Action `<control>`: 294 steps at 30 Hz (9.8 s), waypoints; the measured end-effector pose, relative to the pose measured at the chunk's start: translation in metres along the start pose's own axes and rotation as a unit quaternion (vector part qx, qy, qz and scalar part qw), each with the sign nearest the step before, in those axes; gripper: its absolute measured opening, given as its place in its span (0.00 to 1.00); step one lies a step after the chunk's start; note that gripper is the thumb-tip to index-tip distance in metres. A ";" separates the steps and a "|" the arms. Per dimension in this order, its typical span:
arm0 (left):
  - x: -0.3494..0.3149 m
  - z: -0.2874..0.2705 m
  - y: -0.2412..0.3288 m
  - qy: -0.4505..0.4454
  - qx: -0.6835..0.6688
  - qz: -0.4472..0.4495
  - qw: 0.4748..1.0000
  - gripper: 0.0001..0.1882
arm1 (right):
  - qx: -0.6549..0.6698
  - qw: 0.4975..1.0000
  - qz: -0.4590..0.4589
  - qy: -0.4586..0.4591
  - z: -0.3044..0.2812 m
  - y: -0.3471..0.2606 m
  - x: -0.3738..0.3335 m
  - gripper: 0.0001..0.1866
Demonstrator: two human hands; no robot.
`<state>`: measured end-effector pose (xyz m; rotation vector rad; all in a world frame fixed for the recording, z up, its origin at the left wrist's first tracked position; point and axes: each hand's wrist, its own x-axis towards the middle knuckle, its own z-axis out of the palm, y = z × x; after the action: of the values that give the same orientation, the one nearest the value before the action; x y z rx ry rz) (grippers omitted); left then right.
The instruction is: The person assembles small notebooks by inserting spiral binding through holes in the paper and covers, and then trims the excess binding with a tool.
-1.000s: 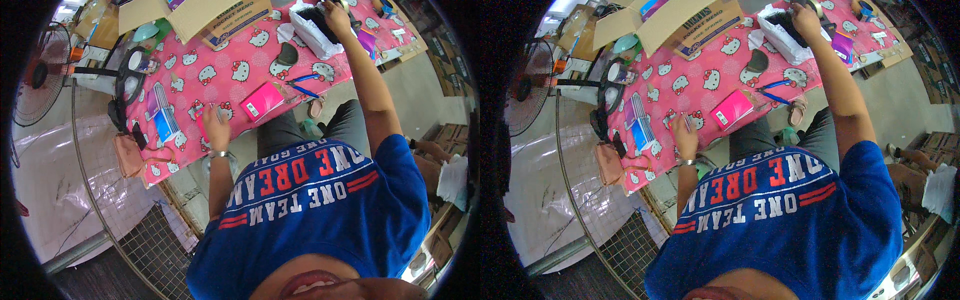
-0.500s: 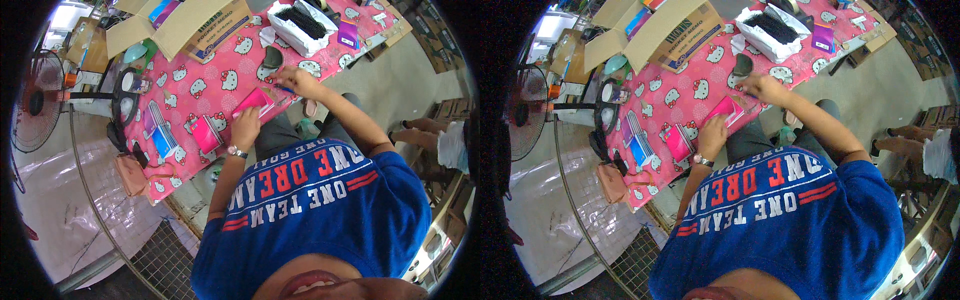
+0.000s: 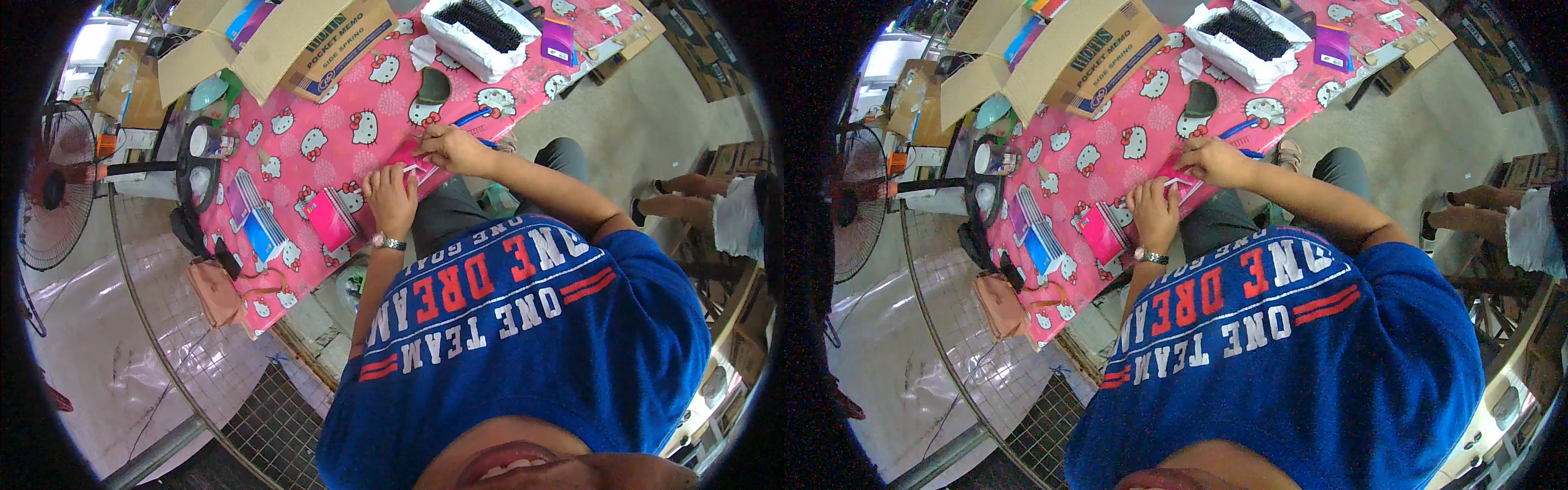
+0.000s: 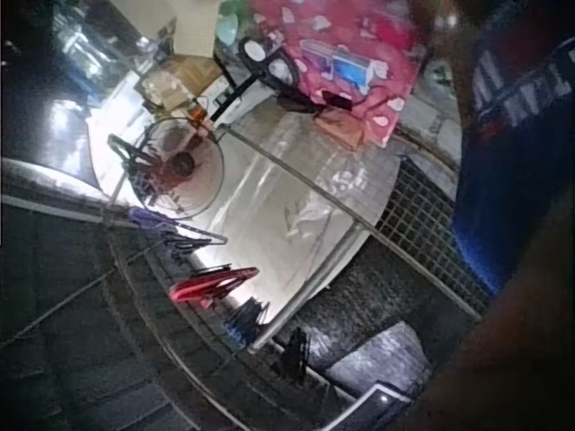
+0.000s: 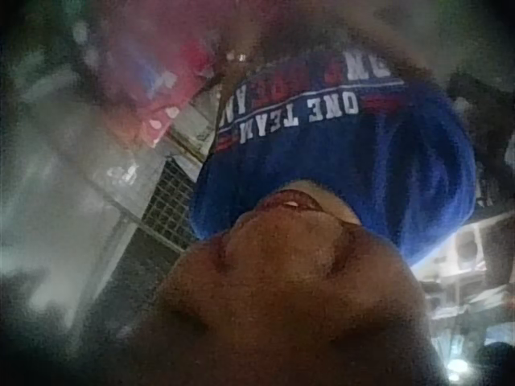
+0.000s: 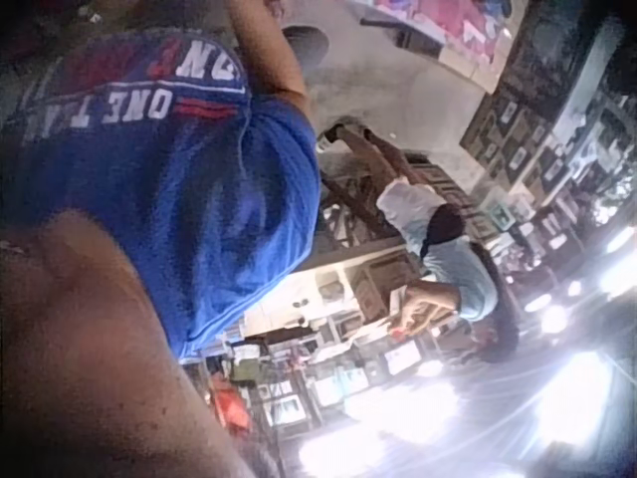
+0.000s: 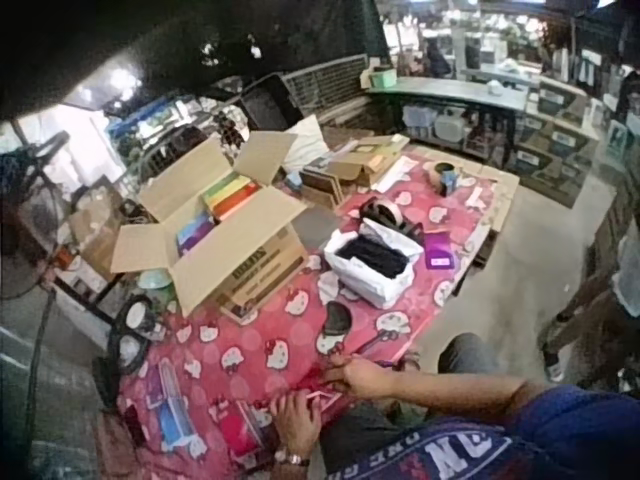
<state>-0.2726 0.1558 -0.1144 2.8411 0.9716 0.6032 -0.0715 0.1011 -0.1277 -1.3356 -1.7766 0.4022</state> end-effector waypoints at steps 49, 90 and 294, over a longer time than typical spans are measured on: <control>-0.021 -0.001 0.000 -0.027 0.033 -0.142 0.989 0.19 | -0.192 0.972 0.075 -0.116 -0.027 0.070 0.059 0.27; -0.007 0.010 0.002 -0.003 -0.026 -0.059 0.998 0.27 | 0.526 0.788 0.219 -0.233 -0.024 0.021 0.029 0.19; 0.010 0.006 -0.004 -0.033 -0.035 0.041 0.998 0.13 | 0.076 0.970 0.127 -0.190 -0.026 -0.012 0.011 0.21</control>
<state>-0.2655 0.1657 -0.1169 2.8317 0.8101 0.5366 -0.0594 0.1002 -0.0998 -1.4493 -1.8349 0.9733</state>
